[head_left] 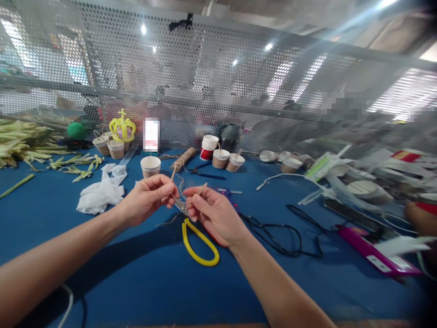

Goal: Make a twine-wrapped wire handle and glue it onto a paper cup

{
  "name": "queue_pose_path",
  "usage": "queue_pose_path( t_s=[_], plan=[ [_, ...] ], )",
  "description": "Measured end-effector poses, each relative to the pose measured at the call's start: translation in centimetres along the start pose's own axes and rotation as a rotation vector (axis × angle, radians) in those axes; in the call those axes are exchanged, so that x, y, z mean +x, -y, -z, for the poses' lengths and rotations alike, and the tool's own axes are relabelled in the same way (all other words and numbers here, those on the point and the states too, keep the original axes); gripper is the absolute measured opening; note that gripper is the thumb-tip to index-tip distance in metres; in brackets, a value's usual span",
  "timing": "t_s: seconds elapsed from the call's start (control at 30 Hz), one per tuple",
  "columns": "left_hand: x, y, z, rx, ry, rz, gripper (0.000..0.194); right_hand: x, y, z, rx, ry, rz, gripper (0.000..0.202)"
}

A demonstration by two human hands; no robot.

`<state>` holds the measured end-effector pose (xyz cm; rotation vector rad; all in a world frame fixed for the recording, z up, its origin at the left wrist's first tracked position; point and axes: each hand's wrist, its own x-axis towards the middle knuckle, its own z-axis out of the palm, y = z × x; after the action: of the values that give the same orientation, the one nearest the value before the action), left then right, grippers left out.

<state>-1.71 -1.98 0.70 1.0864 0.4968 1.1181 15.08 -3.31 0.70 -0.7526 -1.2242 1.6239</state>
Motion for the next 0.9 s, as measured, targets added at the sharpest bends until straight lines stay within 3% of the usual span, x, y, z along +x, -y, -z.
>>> queue_pose_path(
  t_s=[0.27,0.9],
  plan=[
    [0.0,0.6,-0.1,-0.076,-0.029,0.026,0.012,0.3,-0.6,-0.5,0.003,-0.049,0.052,0.019],
    [0.0,0.9,0.0,-0.085,0.033,0.061,0.013,0.2,-0.1,0.6,-0.14,0.013,0.081,0.015]
  ],
)
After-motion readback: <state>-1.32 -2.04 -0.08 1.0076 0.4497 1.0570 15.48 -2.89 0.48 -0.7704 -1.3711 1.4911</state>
